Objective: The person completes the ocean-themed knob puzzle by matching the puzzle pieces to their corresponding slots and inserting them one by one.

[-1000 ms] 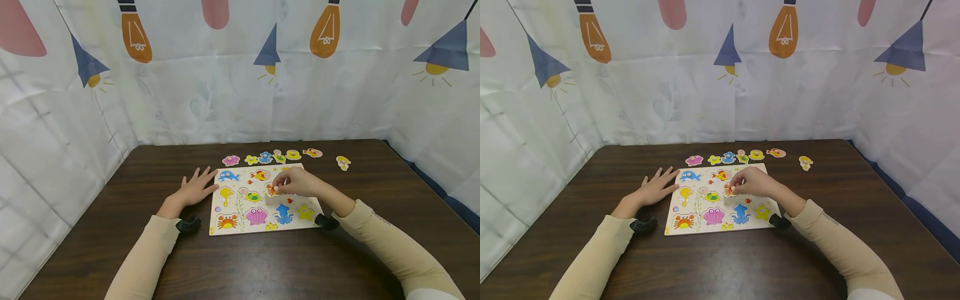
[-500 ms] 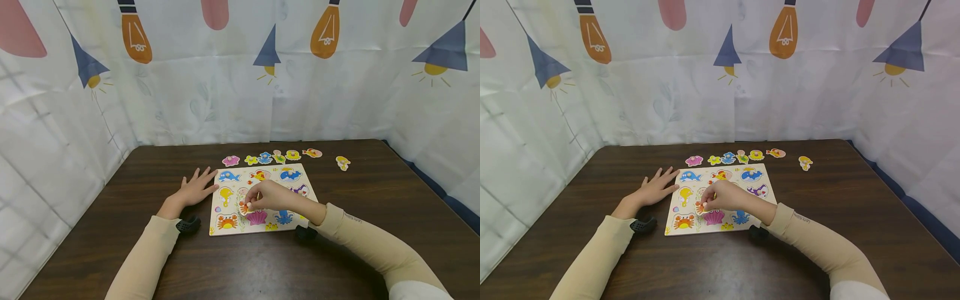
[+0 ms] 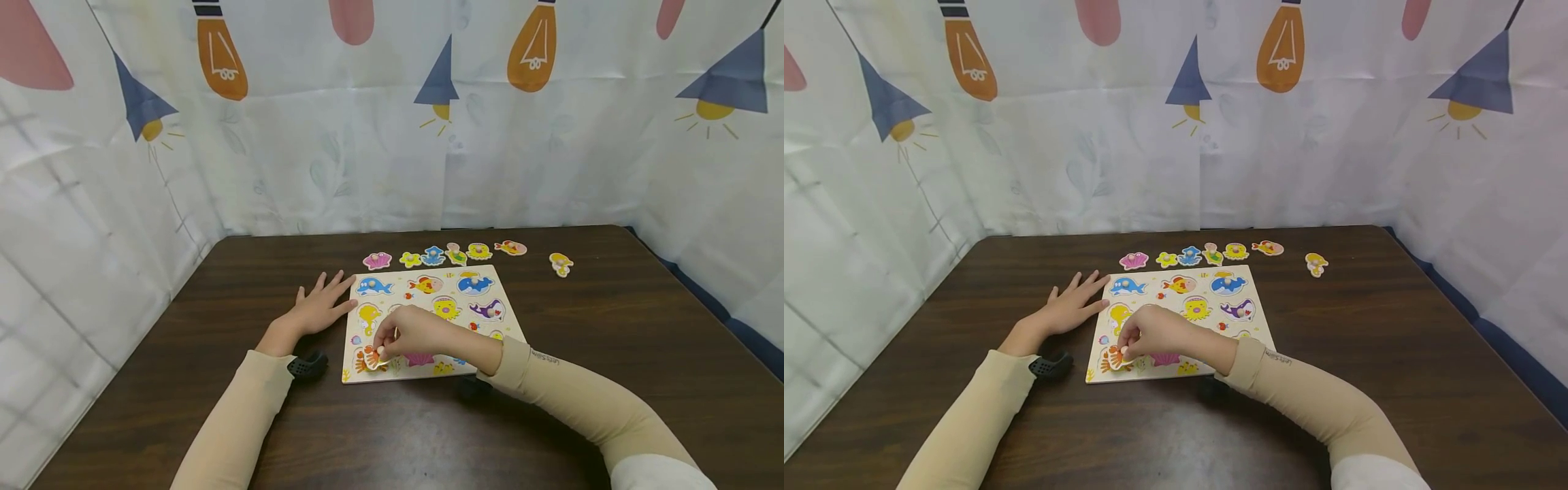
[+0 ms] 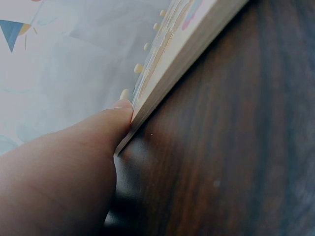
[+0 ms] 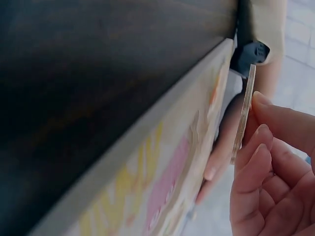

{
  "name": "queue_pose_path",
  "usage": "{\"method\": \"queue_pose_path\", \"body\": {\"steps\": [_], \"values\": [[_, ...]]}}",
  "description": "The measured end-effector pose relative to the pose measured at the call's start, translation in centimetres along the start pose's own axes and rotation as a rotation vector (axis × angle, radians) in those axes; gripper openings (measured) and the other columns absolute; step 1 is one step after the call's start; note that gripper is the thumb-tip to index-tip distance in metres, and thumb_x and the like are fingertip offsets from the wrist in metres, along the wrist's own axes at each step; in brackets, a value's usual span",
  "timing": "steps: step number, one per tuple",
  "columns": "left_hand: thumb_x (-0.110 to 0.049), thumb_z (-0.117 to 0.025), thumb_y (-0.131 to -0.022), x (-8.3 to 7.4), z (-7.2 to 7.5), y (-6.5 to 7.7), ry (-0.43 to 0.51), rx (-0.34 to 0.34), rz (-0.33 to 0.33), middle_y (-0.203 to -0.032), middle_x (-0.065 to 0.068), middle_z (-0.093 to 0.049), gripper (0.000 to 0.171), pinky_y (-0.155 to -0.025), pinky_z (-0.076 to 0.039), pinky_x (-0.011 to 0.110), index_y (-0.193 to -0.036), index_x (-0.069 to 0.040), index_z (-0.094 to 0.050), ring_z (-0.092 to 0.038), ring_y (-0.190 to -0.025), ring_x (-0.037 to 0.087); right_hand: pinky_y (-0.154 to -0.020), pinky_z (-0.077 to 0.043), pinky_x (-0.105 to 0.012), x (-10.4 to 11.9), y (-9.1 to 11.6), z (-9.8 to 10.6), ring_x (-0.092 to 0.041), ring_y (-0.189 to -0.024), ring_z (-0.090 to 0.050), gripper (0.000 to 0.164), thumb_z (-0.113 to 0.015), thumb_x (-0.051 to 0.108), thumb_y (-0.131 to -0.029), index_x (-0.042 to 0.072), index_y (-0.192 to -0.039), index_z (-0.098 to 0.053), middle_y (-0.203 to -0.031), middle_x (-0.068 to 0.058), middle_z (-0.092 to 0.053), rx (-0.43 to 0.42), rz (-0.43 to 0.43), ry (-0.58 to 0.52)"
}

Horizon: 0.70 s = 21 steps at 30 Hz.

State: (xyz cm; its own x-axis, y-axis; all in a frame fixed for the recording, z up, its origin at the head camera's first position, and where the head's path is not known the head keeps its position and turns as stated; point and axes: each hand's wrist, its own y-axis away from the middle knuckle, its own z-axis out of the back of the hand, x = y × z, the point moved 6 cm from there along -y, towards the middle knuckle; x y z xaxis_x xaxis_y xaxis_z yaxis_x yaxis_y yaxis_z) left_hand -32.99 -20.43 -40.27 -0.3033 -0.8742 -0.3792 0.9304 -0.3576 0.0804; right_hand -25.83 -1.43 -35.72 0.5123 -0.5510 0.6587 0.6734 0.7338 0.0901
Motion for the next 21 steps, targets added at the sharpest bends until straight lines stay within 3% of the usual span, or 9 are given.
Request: {"method": "queue_pose_path", "body": {"steps": [6,21], "values": [[-0.054,-0.044,-0.107,0.0,0.0,0.1,-0.005,0.001,0.001,-0.170,0.017,-0.009,0.073,-0.110,0.005,0.079,-0.166,-0.019,-0.020,0.002,-0.153,0.048,-0.060,-0.039,-0.021,0.5,-0.4,-0.6,-0.006,-0.064,-0.049,0.004,-0.084,0.013,-0.088,0.013,-0.089,-0.079,-0.064,0.010,-0.058,0.003,0.023,0.030],[-0.055,-0.044,-0.107,0.1,0.0,0.0,-0.011,0.008,0.005,-0.171,0.017,-0.008,0.073,-0.109,0.004,0.079,-0.166,-0.019,-0.020,0.002,-0.153,0.048,-0.057,-0.041,-0.021,0.6,-1.5,-1.6,-0.008,-0.059,-0.056,0.004,-0.084,0.017,-0.086,0.015,-0.084,-0.080,-0.061,0.008,-0.064,-0.007,-0.069,0.028]]}}
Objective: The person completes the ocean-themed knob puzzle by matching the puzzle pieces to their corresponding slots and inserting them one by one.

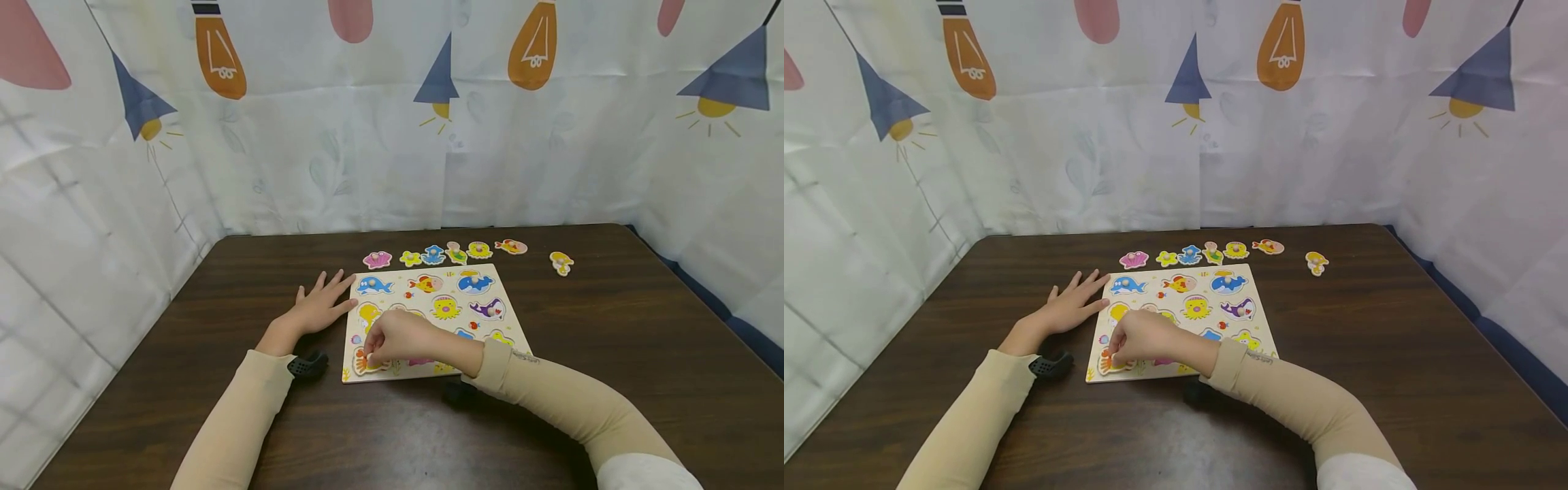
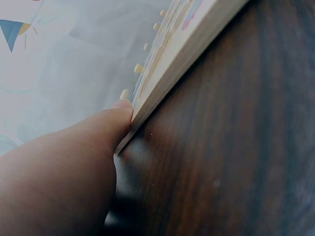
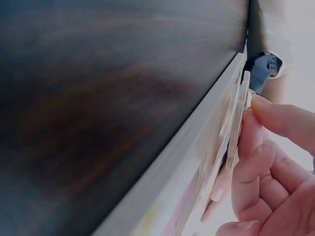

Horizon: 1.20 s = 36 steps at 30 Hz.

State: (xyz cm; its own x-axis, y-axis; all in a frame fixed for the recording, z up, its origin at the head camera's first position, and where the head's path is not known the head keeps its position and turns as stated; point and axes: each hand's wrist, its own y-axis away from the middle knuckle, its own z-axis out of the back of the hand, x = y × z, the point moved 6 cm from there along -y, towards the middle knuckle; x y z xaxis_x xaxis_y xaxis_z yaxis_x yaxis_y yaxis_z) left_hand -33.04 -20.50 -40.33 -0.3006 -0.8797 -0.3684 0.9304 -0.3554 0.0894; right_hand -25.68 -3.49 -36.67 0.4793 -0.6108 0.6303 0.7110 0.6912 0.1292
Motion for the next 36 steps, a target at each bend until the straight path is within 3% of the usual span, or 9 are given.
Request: {"method": "queue_pose_path", "body": {"steps": [26,36], "values": [[-0.054,-0.044,-0.107,-0.16,0.24,0.04,0.002,0.008,0.004,-0.170,0.018,-0.008,0.073,-0.109,0.005,0.080,-0.166,-0.018,-0.020,0.004,-0.153,0.048,-0.063,-0.043,-0.023,0.66,-0.97,-0.03,-0.006,-0.067,-0.056,0.010,-0.085,0.026,-0.087,0.020,-0.080,-0.080,-0.062,0.012,-0.064,0.017,-0.025,0.189],[-0.054,-0.044,-0.107,-0.04,0.06,-0.12,0.008,0.011,0.004,-0.170,0.018,-0.007,0.073,-0.109,0.006,0.079,-0.166,-0.019,-0.020,0.004,-0.153,0.048,-0.065,-0.045,-0.025,0.25,-0.82,0.14,-0.006,-0.072,-0.057,0.004,-0.085,0.026,-0.087,0.023,-0.086,-0.082,-0.068,0.014,-0.065,0.034,-0.069,0.175]]}}
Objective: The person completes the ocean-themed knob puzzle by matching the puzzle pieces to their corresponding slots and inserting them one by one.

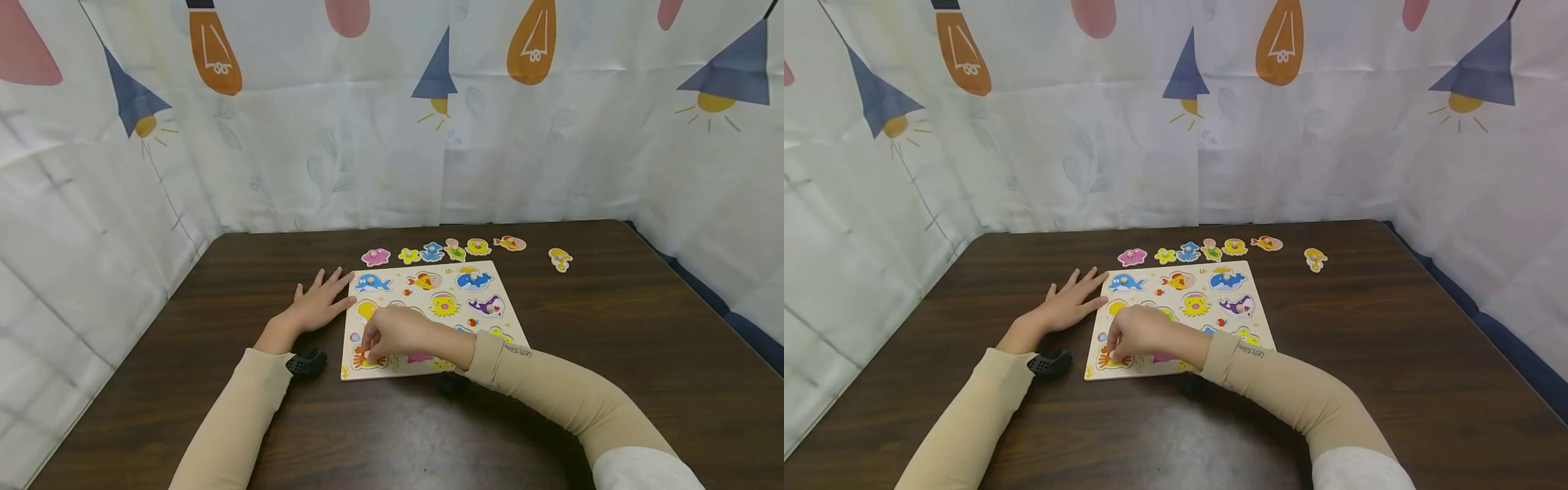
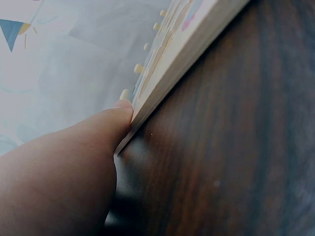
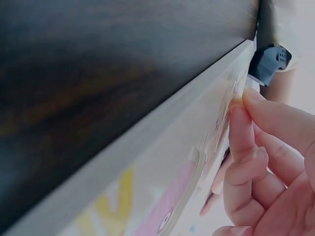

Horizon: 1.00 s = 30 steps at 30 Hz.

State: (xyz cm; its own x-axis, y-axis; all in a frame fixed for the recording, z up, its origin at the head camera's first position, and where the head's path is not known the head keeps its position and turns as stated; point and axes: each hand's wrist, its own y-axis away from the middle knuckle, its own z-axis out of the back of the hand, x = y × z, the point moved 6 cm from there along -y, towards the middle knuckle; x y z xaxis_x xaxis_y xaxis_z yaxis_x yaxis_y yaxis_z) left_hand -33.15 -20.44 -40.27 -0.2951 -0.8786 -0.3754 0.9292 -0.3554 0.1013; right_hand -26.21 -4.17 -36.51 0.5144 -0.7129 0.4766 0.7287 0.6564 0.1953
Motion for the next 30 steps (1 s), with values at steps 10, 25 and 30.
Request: {"method": "queue_pose_path", "body": {"steps": [10,25,30], "values": [[-0.053,-0.045,-0.107,0.0,-0.1,0.0,0.005,-0.007,0.000,-0.170,0.018,-0.008,0.072,-0.109,0.005,0.079,-0.166,-0.018,-0.021,0.003,-0.153,0.048,-0.063,-0.044,-0.024,-0.7,0.6,0.5,-0.008,-0.069,-0.058,0.005,-0.083,0.018,-0.089,0.018,-0.094,-0.081,-0.071,0.011,-0.067,0.027,0.092,-0.112],[-0.056,-0.043,-0.106,0.0,0.0,-0.1,0.010,-0.002,0.001,-0.171,0.016,-0.007,0.074,-0.110,0.005,0.078,-0.166,-0.020,-0.020,0.004,-0.154,0.046,-0.069,-0.053,-0.027,-3.7,3.5,5.2,-0.012,-0.079,-0.062,0.014,-0.079,0.016,-0.092,0.012,-0.106,-0.080,-0.084,0.008,-0.069,-0.140,0.130,-0.187],[-0.055,-0.045,-0.106,-0.1,0.1,0.1,0.016,-0.006,-0.004,-0.171,0.015,-0.007,0.074,-0.110,0.006,0.078,-0.166,-0.020,-0.020,0.005,-0.154,0.046,-0.070,-0.054,-0.029,-5.1,4.6,6.6,-0.014,-0.079,-0.062,0.016,-0.079,0.016,-0.093,0.009,-0.107,-0.079,-0.086,0.006,-0.068,-0.219,0.116,-0.228]]}}
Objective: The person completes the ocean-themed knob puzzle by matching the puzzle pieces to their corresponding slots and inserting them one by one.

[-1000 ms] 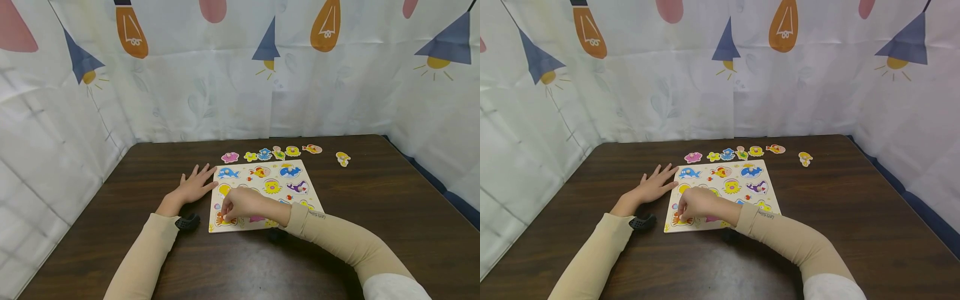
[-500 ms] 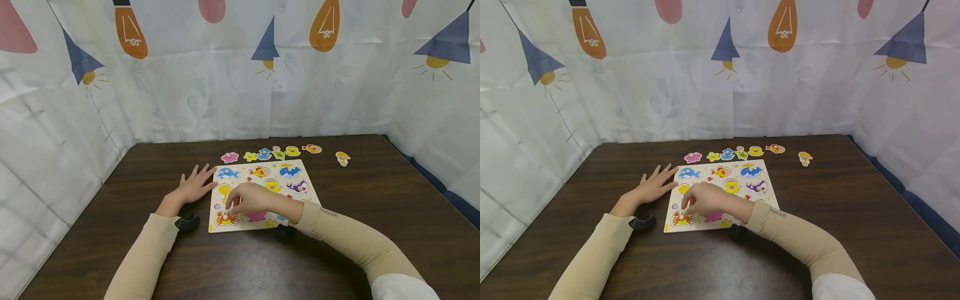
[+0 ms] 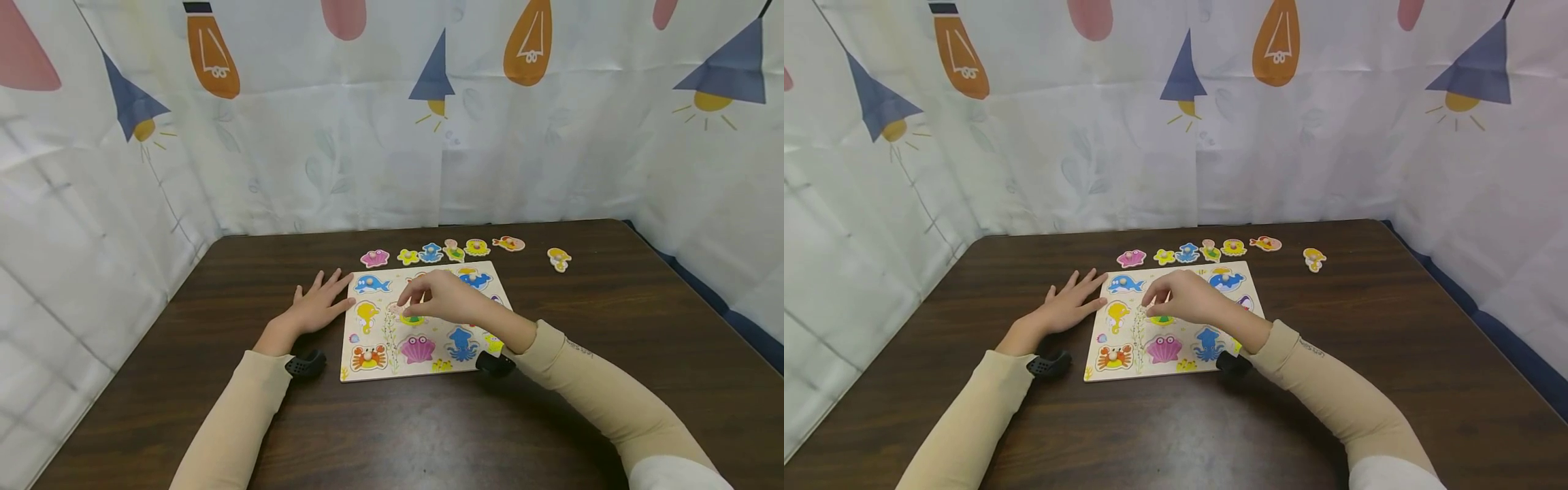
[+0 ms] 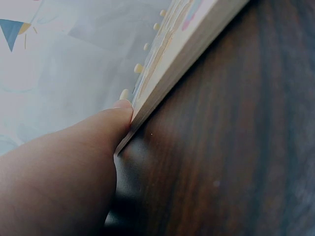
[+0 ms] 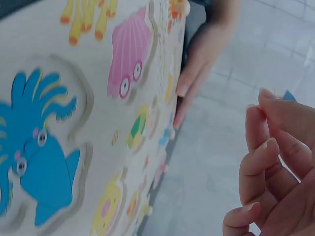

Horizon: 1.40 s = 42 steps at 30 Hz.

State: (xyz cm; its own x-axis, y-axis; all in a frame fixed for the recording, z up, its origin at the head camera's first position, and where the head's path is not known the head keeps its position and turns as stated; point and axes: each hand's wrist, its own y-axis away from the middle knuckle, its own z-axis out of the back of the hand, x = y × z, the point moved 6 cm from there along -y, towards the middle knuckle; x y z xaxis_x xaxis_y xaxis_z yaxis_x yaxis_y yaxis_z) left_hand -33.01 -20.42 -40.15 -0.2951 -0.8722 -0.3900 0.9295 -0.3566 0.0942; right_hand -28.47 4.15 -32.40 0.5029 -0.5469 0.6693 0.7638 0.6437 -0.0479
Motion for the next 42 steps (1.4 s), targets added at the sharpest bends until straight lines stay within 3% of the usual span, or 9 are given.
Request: {"method": "queue_pose_path", "body": {"steps": [6,20,30,36,42], "values": [[-0.054,-0.045,-0.107,-0.1,0.1,0.0,0.000,0.000,-0.005,-0.171,0.015,-0.007,0.074,-0.110,0.006,0.078,-0.166,-0.020,-0.019,0.004,-0.154,0.046,-0.067,-0.054,-0.031,-1.0,1.3,2.3,-0.015,-0.078,-0.063,0.020,-0.077,0.013,-0.093,0.005,-0.112,-0.077,-0.092,0.003,-0.071,-0.056,0.011,-0.014],[-0.054,-0.044,-0.107,-0.1,0.0,0.2,-0.014,0.000,0.006,-0.171,0.016,-0.008,0.074,-0.110,0.005,0.078,-0.166,-0.020,-0.019,0.003,-0.154,0.047,-0.065,-0.045,-0.031,-5.3,5.1,8.2,-0.022,-0.076,-0.054,0.020,-0.075,0.011,-0.095,0.002,-0.113,-0.077,-0.090,-0.003,-0.068,-0.249,-0.112,0.045],[-0.054,-0.045,-0.107,-0.2,-0.1,0.2,-0.013,0.000,0.011,-0.171,0.016,-0.007,0.074,-0.110,0.005,0.078,-0.167,-0.020,-0.019,0.003,-0.154,0.047,-0.065,-0.049,-0.028,-7.9,7.9,12.4,-0.027,-0.080,-0.058,0.024,-0.072,0.016,-0.099,0.003,-0.119,-0.074,-0.106,-0.010,-0.072,-0.346,-0.119,0.077],[-0.055,-0.044,-0.106,-0.3,-0.1,0.1,-0.011,-0.005,0.004,-0.171,0.016,-0.008,0.074,-0.110,0.006,0.078,-0.166,-0.020,-0.020,0.003,-0.154,0.047,-0.067,-0.052,-0.031,-9.7,9.1,13.6,-0.022,-0.082,-0.062,0.028,-0.070,0.019,-0.101,0.001,-0.122,-0.073,-0.104,-0.013,-0.072,-0.369,-0.150,0.087],[-0.055,-0.045,-0.106,-0.1,-0.2,0.0,-0.005,-0.007,0.000,-0.171,0.016,-0.008,0.074,-0.110,0.006,0.078,-0.166,-0.020,-0.019,0.003,-0.154,0.046,-0.069,-0.053,-0.030,-11.7,10.0,14.9,-0.015,-0.084,-0.062,0.033,-0.065,0.024,-0.104,0.001,-0.126,-0.070,-0.112,-0.017,-0.070,-0.422,-0.189,0.085]]}}
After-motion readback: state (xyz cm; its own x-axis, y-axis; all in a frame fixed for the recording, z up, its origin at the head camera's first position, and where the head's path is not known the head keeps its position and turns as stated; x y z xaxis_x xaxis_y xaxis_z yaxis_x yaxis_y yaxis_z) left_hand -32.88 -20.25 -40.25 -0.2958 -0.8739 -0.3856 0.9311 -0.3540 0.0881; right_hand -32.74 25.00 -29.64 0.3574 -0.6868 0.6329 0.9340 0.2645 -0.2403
